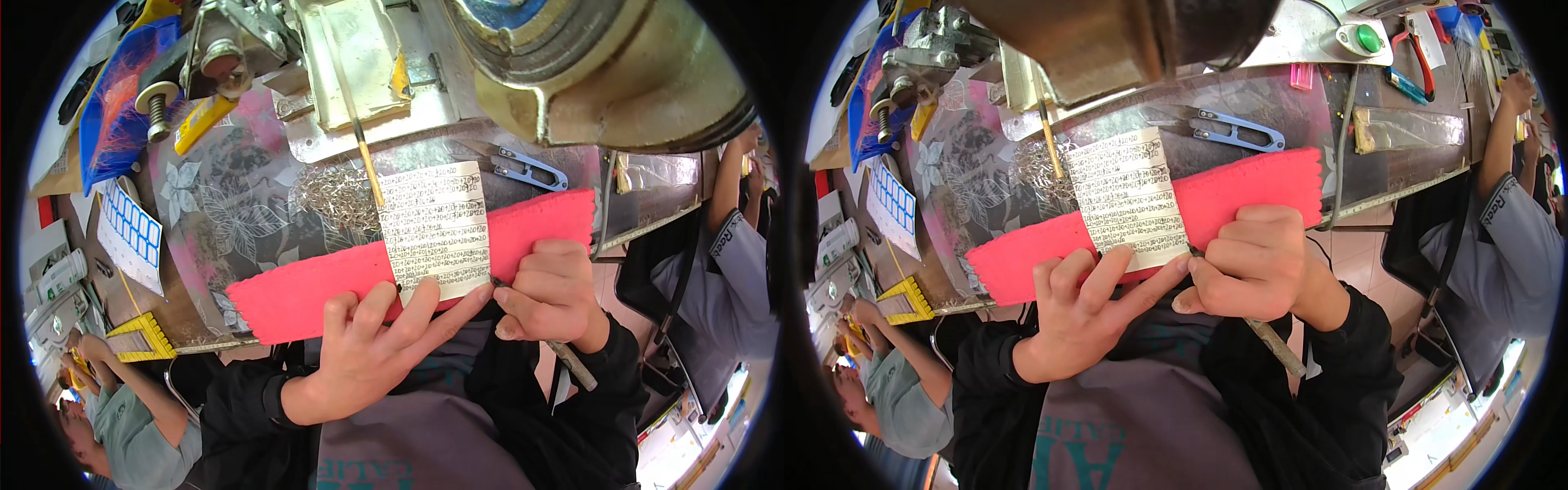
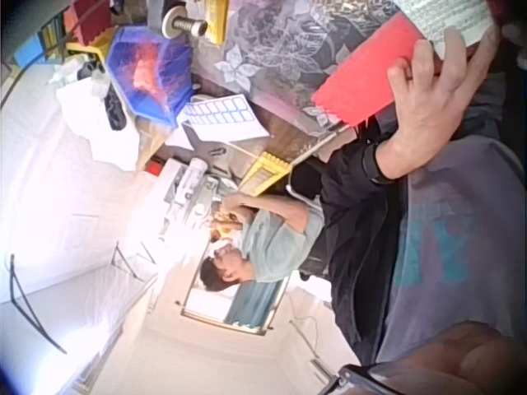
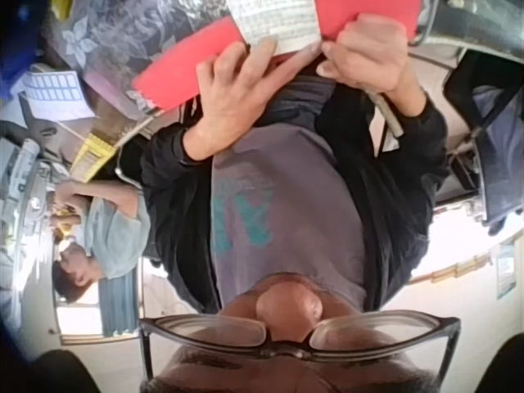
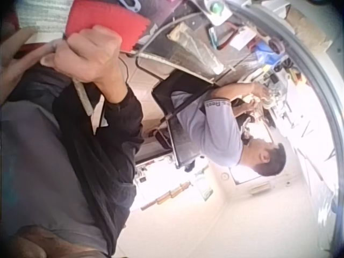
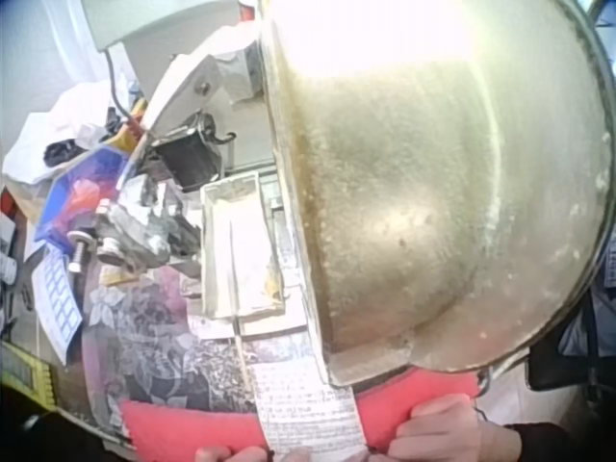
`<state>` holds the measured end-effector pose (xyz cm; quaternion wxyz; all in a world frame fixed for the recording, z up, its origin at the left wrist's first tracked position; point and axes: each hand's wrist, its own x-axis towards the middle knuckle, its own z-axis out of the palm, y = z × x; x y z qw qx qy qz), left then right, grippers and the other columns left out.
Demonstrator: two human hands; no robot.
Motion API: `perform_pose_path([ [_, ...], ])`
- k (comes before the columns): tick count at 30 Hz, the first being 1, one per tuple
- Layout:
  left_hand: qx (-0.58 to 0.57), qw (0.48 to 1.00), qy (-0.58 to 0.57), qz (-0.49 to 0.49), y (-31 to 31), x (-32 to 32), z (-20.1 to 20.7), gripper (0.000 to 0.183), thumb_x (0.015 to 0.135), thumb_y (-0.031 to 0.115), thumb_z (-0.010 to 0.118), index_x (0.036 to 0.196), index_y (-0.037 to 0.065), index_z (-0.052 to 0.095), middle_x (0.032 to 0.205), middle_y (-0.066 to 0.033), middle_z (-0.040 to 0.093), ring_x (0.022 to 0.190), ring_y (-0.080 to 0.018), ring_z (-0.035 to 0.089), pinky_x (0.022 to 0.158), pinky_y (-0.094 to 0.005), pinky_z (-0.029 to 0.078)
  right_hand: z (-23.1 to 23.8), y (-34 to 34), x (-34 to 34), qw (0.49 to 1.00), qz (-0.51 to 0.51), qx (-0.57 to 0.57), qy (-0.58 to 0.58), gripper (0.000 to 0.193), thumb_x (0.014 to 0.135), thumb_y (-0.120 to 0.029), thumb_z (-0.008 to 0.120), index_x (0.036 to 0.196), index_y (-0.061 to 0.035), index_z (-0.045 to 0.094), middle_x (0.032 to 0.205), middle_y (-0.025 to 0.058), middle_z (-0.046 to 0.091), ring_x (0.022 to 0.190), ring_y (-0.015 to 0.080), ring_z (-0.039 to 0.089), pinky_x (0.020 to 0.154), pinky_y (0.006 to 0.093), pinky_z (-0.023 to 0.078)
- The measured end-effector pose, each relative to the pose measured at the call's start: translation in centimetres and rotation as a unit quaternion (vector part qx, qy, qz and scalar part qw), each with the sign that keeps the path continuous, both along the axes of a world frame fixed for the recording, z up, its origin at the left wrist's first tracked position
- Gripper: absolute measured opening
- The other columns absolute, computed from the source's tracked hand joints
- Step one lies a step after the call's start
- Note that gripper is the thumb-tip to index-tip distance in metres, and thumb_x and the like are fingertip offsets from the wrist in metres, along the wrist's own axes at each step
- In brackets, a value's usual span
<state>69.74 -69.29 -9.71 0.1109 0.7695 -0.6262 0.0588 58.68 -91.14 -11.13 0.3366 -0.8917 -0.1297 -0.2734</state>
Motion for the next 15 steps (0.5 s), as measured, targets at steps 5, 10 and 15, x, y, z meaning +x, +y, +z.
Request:
perform_pose_path([
  [5, -0.005, 1.000, 0.002, 0.003, -0.08, -0.07, -0.12, 0.061, 0.075, 0.017, 0.068, 0.129, 0.044, 0.068, 0.121, 0.0030, 0.047, 0.101, -0.0195, 0.043, 0.078, -0.0344, 0.037, -0.07, 0.22, 0.10, 1.000, -0.016, -0.015, -0.002, 0.034, 0.079, -0.029, 0.084, 0.078, -0.0073, 0.057, 0.057, -0.0034, 0.042, 0.044, 0.0111, 0.041, 0.041, 0.0267, 0.027],
  [10, -0.006, 1.000, 0.007, 0.002, -0.01, -0.07, -0.06, 0.059, 0.076, 0.018, 0.067, 0.129, 0.044, 0.069, 0.122, 0.0029, 0.047, 0.102, -0.0197, 0.043, 0.079, -0.0341, 0.037, 0.15, 0.10, 0.11, 1.000, -0.010, -0.024, 0.004, 0.034, 0.078, -0.028, 0.084, 0.077, -0.0076, 0.057, 0.057, -0.0034, 0.042, 0.044, 0.0110, 0.041, 0.041, 0.0266, 0.027],
  [15, -0.004, 1.000, 0.007, 0.001, -0.02, -0.05, -0.09, 0.058, 0.077, 0.018, 0.067, 0.129, 0.043, 0.069, 0.122, 0.0026, 0.047, 0.102, -0.0198, 0.043, 0.080, -0.0342, 0.037, 0.13, 0.06, 0.18, 1.000, 0.002, -0.009, 0.009, 0.033, 0.075, -0.027, 0.085, 0.077, -0.0077, 0.057, 0.057, -0.0032, 0.042, 0.044, 0.0110, 0.041, 0.041, 0.0265, 0.028],
])
